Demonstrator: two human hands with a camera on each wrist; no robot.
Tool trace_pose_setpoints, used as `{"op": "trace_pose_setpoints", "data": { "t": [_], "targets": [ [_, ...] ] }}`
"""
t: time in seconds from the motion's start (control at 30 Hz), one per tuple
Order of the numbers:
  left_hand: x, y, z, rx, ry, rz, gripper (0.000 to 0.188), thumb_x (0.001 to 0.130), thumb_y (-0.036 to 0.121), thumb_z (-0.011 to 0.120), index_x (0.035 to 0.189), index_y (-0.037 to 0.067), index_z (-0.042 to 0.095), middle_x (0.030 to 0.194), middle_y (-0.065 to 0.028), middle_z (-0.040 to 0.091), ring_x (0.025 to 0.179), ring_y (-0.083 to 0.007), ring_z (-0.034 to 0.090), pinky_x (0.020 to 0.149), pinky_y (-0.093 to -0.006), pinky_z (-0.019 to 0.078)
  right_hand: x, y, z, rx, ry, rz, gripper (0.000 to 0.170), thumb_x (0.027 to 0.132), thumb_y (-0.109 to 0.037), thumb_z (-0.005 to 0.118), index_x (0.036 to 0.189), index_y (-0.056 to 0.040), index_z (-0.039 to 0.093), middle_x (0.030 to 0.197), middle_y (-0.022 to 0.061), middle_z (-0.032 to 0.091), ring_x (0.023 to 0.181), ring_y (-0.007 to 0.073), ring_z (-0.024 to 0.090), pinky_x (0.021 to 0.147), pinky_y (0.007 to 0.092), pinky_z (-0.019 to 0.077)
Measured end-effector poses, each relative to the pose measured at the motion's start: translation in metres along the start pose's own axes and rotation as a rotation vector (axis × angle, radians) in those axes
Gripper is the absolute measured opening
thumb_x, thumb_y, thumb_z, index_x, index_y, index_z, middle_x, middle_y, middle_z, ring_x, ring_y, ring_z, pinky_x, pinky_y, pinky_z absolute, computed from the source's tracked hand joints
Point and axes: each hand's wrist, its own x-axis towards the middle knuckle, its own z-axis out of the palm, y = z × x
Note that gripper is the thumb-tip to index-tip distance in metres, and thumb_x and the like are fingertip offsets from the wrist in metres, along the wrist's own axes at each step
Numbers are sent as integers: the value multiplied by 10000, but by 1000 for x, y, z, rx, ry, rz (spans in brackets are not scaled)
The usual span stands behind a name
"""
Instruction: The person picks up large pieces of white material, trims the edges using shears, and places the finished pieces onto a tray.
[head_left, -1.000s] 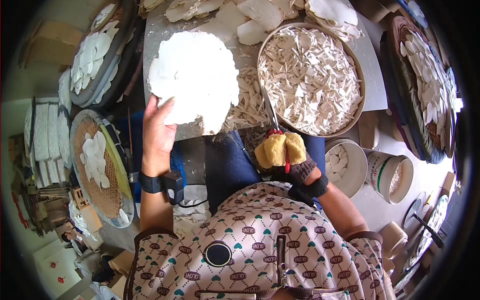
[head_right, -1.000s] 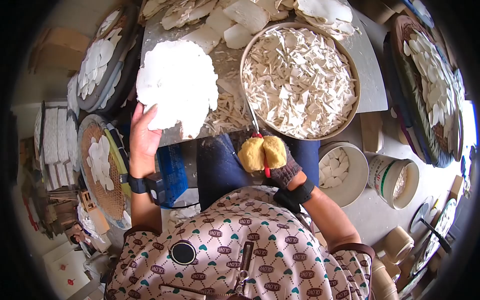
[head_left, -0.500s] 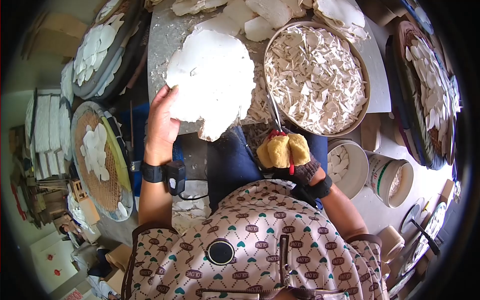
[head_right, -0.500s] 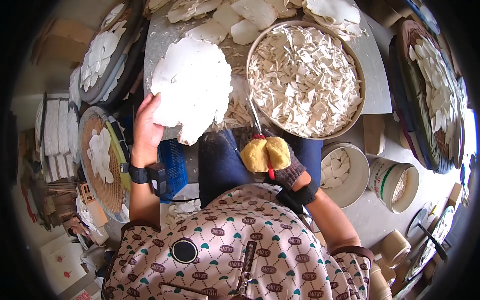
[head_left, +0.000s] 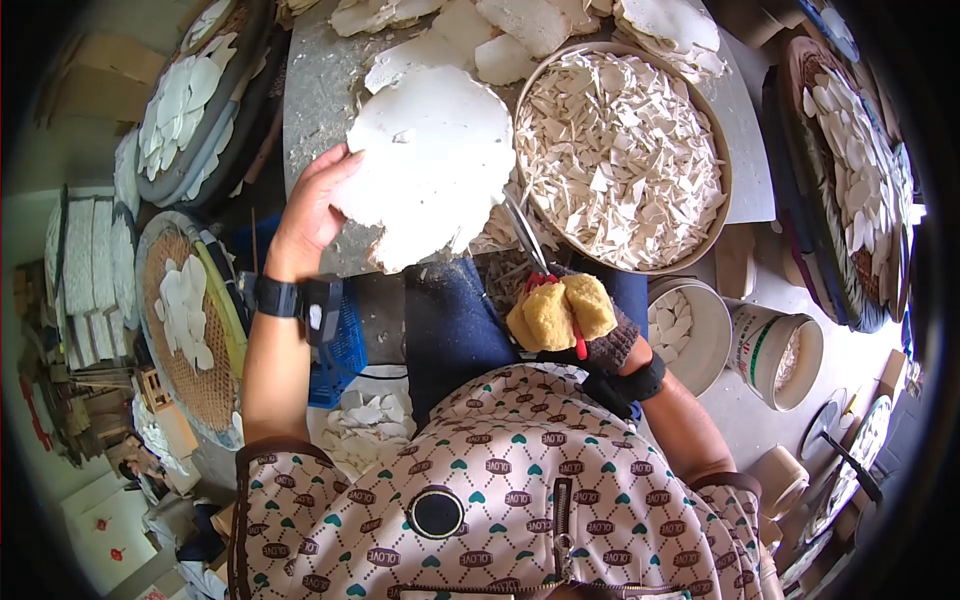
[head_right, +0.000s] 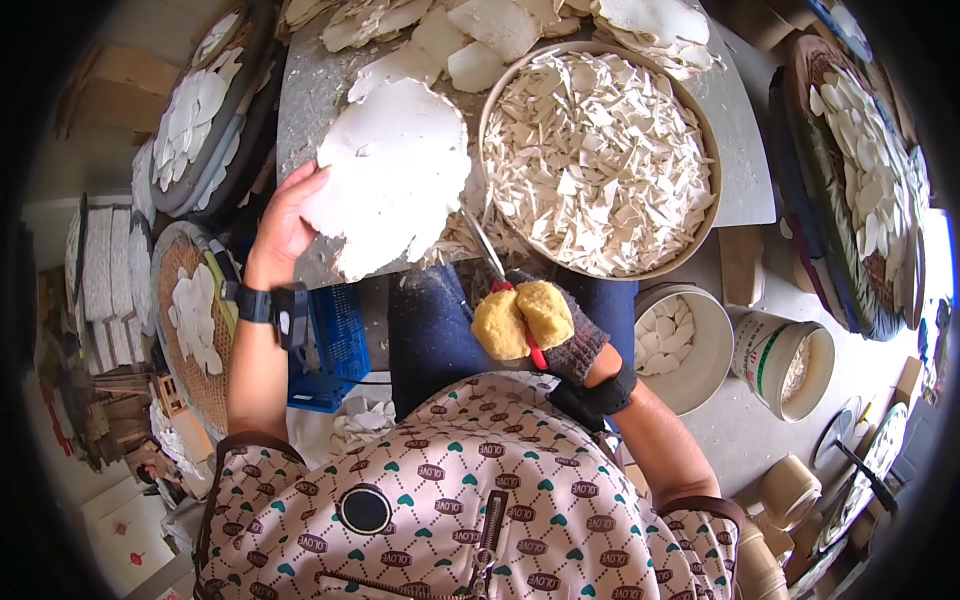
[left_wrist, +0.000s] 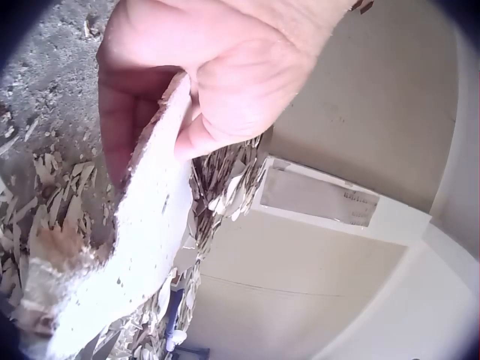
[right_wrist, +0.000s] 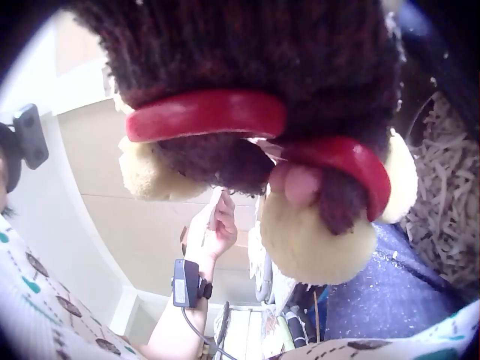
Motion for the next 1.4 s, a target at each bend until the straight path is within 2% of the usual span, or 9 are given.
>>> {"op": "trace_pose_setpoints", "data": {
  "t": [0.23,0.4,0.57,0.67,0.73,0.93,1.03,1.27,1.4],
  "targets": [
    [51,17,18,114,-200,-73,324,848,145,576,1122,-19,522,1026,-93,614,947,-158,598,855,-270,469,-15,-6,-1,270,-9,-24,244,870,-86,565,1091,14,537,1078,92,584,978,154,574,879,283,467],
    [62,13,60,-242,-385,-47,633,862,544,459,1195,6,472,1048,-119,614,934,-199,603,835,-322,483,-22,9,-10,216,71,-124,304,878,-108,555,1146,22,496,1123,108,556,1027,176,550,924,311,439],
    [13,-68,92,-373,-16,79,671,866,593,380,1230,32,430,1176,-157,534,1066,-267,535,920,-406,429,-7,0,7,520,-4,-165,241,852,-62,565,1066,44,530,1048,123,587,963,218,584,885,325,470],
    [-16,-95,113,-137,46,120,406,900,328,489,1158,16,453,1122,-168,546,999,-246,576,852,-346,471,0,13,5,494,39,-118,237,822,-65,596,1041,18,555,1012,101,608,931,202,601,857,314,480],
    [-18,-105,118,-222,221,111,295,838,149,617,1061,-3,496,1004,-142,599,869,-198,625,760,-281,495,3,0,12,82,58,-119,255,798,-89,625,1032,-4,568,998,86,618,918,180,605,843,303,480],
    [-3,-112,109,-233,300,127,164,841,100,602,963,-2,559,866,-128,640,782,-213,648,712,-286,521,11,-3,13,-41,124,-51,287,731,-143,687,990,-60,596,924,64,637,861,172,621,785,283,485],
    [-1,-107,99,-209,281,128,167,836,97,607,960,-4,558,865,-133,643,762,-208,651,686,-279,529,13,1,10,-387,102,-135,264,752,-149,671,986,-54,596,903,61,639,856,161,622,773,286,491],
    [-14,-89,76,-27,207,155,206,843,97,596,1018,0,547,867,-130,640,756,-190,649,658,-261,524,12,8,14,85,51,-38,220,811,-66,612,1025,-35,571,971,55,612,919,150,597,833,294,482],
    [-25,-82,68,112,132,149,216,865,99,564,1058,8,533,886,-115,637,752,-173,644,665,-256,521,16,11,15,-50,26,-21,265,816,-75,622,1065,-33,545,996,55,599,919,148,592,845,295,480]
  ]
}}
